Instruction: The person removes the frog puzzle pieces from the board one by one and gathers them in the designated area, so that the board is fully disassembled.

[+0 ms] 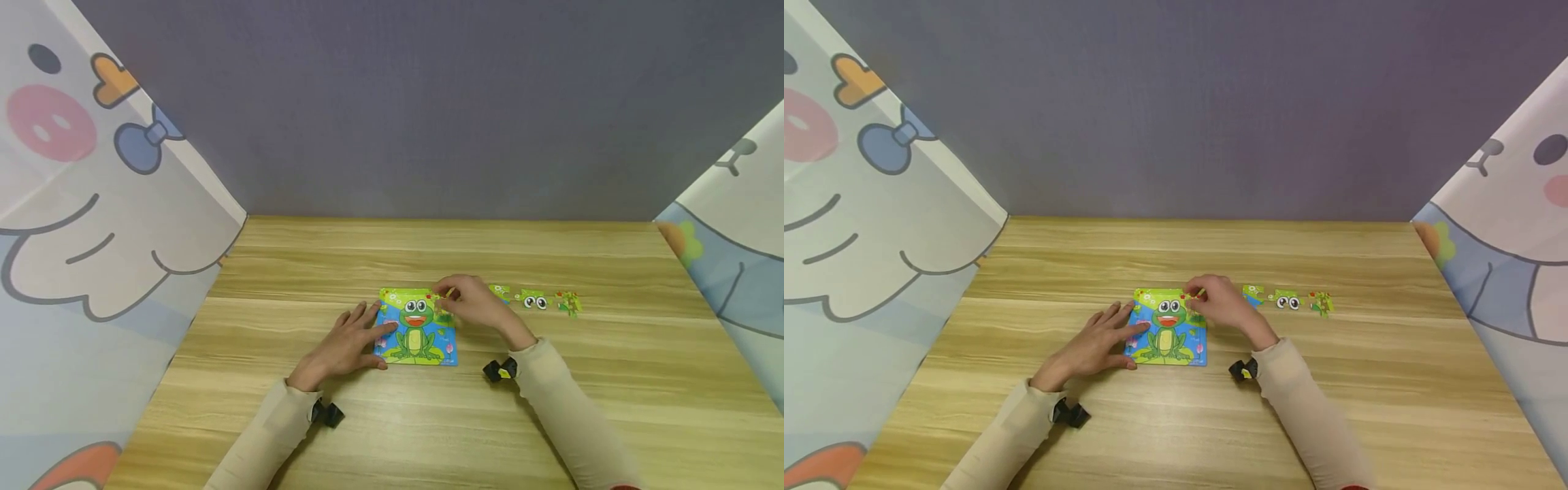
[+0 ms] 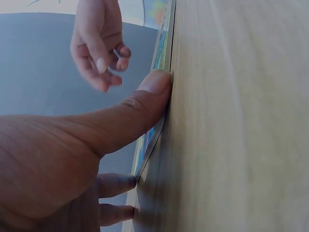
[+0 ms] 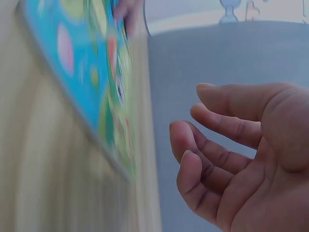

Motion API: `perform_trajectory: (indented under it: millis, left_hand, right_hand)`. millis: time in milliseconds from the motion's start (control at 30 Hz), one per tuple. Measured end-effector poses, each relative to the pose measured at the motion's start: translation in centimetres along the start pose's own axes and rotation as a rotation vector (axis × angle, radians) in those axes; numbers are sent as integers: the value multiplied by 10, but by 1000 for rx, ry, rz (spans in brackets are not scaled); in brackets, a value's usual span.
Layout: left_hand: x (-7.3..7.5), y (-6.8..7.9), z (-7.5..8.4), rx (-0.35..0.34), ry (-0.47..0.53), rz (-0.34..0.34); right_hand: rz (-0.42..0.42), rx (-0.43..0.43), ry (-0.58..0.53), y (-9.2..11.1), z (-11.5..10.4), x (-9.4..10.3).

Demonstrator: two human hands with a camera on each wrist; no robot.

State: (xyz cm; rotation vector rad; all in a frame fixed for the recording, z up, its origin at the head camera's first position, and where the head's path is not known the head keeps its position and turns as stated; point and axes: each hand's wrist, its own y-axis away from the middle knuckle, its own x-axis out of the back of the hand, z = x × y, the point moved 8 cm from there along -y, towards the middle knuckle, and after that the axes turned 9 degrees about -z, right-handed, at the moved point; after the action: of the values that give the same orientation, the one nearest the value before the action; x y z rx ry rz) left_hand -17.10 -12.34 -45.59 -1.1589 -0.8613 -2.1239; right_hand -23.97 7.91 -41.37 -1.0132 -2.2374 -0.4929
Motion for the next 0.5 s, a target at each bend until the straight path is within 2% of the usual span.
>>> perform_trajectory:
  millis: [200,400,500]
  left_hand:
    - [-1,0,-2,3,14,-6]
    - [0,1,-1,-2,3,3]
    - [0,2,-1,0,4,2]
  right_hand:
    - [-61,3,-78,-24,-19,-33]
    - [-38,-10,-212,-37,-21,-52]
    - [-32,-38,-232,-38,-17,-58]
